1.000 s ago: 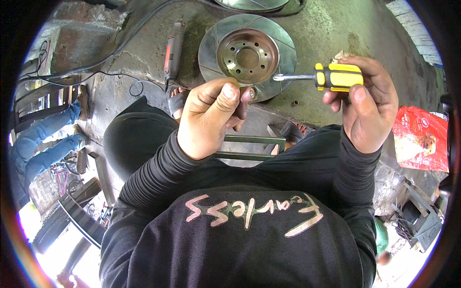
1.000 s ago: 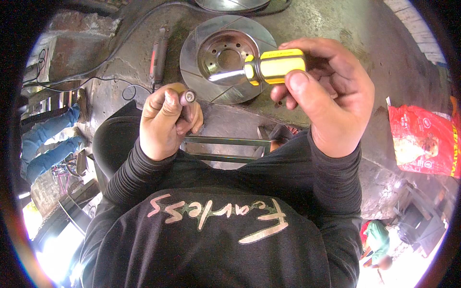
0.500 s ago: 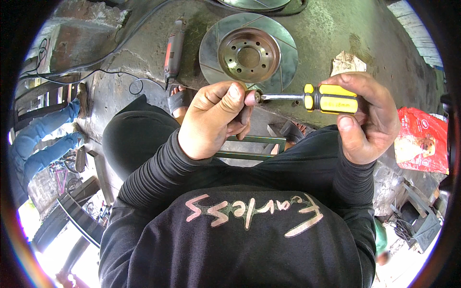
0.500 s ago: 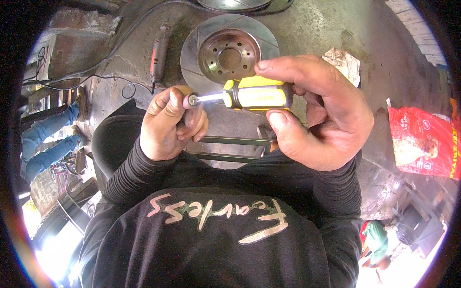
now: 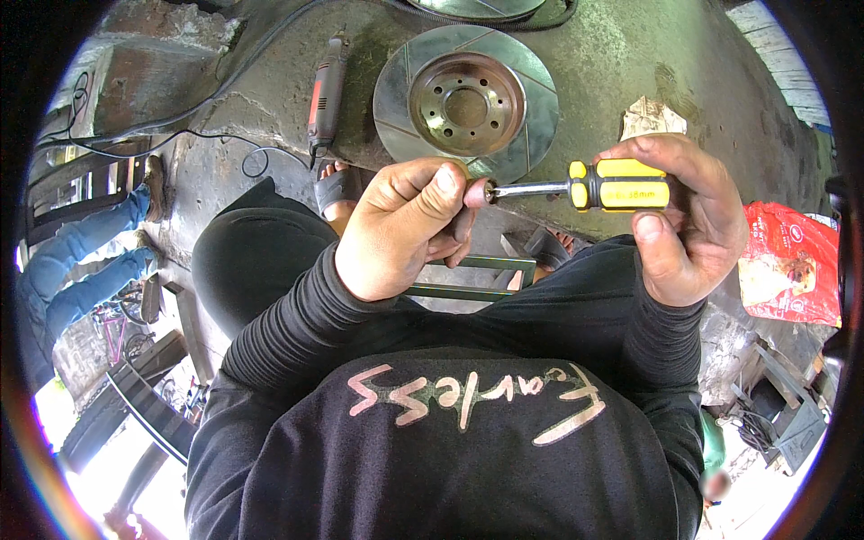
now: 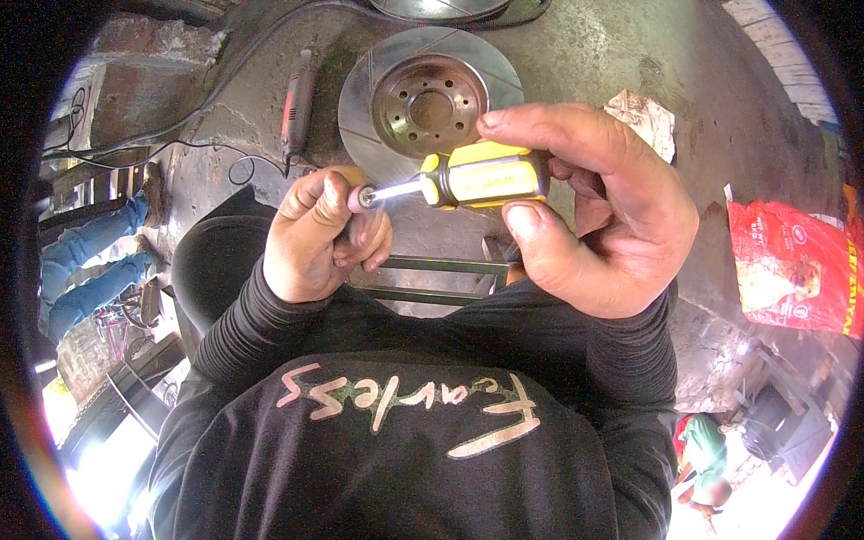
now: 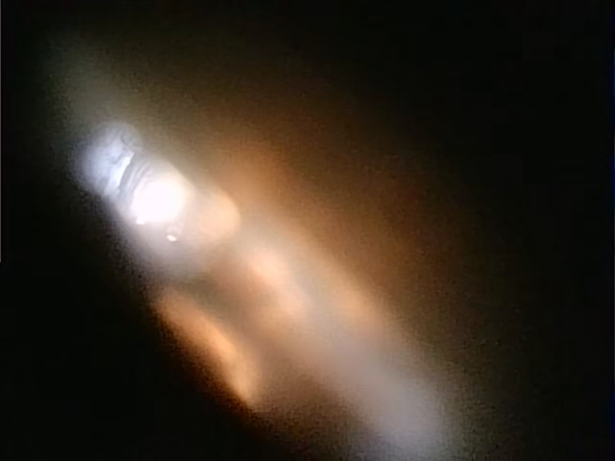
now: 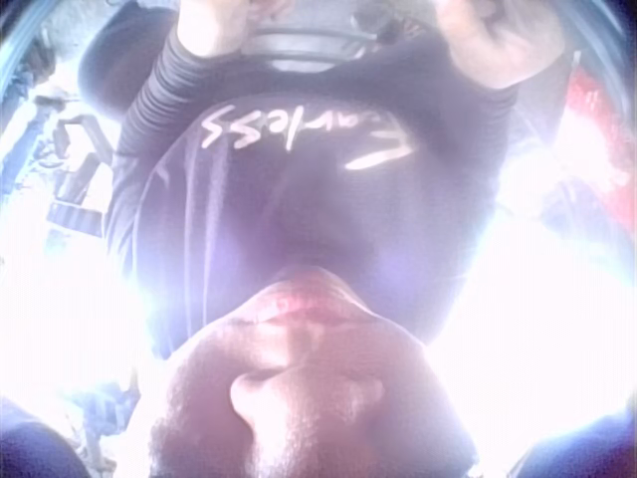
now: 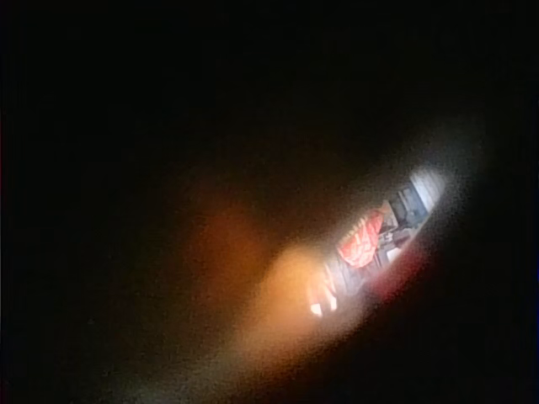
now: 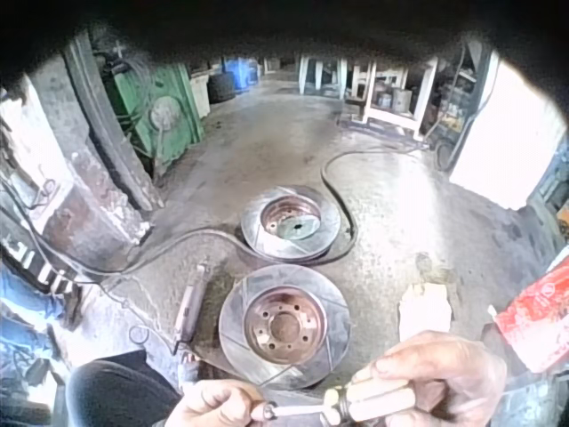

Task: The person sits on the floor and uses a screwdriver to disassemble a small cylindrical metal part. They then use a rotary tool to grind or polish the interior of the part before reassembling it with the screwdriver.

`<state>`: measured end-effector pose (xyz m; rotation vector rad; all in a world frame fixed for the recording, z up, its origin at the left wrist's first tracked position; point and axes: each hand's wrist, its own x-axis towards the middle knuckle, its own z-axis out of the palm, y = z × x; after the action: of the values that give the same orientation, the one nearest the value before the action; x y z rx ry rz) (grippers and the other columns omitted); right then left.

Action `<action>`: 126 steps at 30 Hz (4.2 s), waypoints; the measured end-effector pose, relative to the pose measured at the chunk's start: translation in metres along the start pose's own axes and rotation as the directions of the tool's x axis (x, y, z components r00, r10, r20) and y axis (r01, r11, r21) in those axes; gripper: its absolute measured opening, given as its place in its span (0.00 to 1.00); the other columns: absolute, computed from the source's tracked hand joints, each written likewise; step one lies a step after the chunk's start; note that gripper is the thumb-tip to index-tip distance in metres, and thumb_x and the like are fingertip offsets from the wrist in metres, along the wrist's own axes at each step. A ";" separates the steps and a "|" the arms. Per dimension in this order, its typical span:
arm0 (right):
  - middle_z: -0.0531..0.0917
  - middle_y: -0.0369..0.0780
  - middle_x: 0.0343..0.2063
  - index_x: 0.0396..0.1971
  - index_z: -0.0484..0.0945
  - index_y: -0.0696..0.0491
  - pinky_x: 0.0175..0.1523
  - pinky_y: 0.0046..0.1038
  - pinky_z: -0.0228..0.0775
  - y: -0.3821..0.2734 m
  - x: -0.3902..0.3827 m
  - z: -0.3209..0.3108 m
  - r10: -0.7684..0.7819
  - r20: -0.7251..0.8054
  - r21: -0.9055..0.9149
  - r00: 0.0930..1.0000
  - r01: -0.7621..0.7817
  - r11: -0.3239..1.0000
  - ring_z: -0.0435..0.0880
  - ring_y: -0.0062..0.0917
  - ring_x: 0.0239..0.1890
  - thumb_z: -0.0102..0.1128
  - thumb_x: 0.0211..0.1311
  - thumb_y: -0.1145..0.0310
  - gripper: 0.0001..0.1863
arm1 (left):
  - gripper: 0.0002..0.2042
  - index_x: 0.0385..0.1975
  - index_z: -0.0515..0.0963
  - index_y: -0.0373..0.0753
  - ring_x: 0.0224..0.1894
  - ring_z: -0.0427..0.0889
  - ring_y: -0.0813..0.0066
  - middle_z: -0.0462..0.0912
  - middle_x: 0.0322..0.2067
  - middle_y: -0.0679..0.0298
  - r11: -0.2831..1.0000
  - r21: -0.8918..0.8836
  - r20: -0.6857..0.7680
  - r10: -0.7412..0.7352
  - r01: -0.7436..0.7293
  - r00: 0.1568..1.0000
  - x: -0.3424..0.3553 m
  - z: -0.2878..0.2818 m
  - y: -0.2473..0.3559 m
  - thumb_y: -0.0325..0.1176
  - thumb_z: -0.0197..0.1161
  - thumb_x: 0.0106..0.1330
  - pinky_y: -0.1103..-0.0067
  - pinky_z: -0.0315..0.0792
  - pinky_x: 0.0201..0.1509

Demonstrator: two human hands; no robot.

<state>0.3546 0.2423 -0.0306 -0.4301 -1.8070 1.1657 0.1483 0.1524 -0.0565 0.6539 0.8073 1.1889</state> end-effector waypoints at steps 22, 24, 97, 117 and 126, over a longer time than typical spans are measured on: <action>0.78 0.52 0.36 0.43 0.72 0.62 0.40 0.30 0.75 -0.014 0.015 -0.019 -0.120 0.297 -0.333 0.947 0.221 0.917 0.81 0.37 0.38 0.63 0.49 0.74 0.20 | 0.16 0.32 0.73 0.35 0.14 0.56 0.88 0.64 0.15 0.70 1.000 -0.009 0.048 -0.025 0.026 0.999 0.001 -0.012 -0.002 0.43 0.47 0.68 0.86 0.58 0.20; 0.78 0.51 0.36 0.43 0.72 0.63 0.40 0.29 0.74 -0.015 0.014 -0.021 -0.102 0.307 -0.324 0.946 0.204 0.924 0.80 0.35 0.37 0.64 0.48 0.74 0.21 | 0.16 0.32 0.73 0.34 0.14 0.56 0.88 0.64 0.14 0.71 0.999 0.032 0.029 -0.004 0.003 1.000 0.001 -0.010 -0.002 0.43 0.47 0.68 0.86 0.57 0.20; 0.76 0.49 0.35 0.42 0.70 0.67 0.31 0.24 0.72 -0.009 0.001 0.000 0.177 -0.125 0.027 0.976 -0.175 0.984 0.78 0.28 0.31 0.51 0.51 0.70 0.19 | 0.06 0.34 0.76 0.30 0.26 0.74 0.84 0.78 0.23 0.64 0.893 0.444 -0.047 -0.055 0.071 0.997 -0.001 0.007 0.014 0.27 0.56 0.63 0.86 0.68 0.31; 0.76 0.45 0.29 0.38 0.73 0.65 0.35 0.24 0.64 -0.018 0.008 -0.011 0.109 0.125 -0.201 0.986 -0.083 0.976 0.73 0.26 0.31 0.53 0.49 0.69 0.18 | 0.06 0.29 0.74 0.31 0.26 0.75 0.80 0.76 0.23 0.64 0.830 0.553 0.022 0.066 -0.067 0.998 -0.001 0.004 0.004 0.27 0.54 0.63 0.84 0.67 0.34; 0.77 0.46 0.30 0.38 0.73 0.65 0.36 0.24 0.64 -0.025 0.003 -0.007 0.075 0.075 -0.226 0.994 -0.056 0.973 0.73 0.26 0.31 0.52 0.48 0.71 0.17 | 0.07 0.29 0.74 0.31 0.26 0.74 0.80 0.76 0.23 0.64 0.825 0.563 0.025 0.051 -0.056 0.998 -0.006 0.009 0.009 0.28 0.54 0.63 0.84 0.67 0.33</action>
<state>0.3634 0.2361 -0.0071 -0.5822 -2.0196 1.0412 0.1494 0.1490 -0.0432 1.1745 1.1562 0.9892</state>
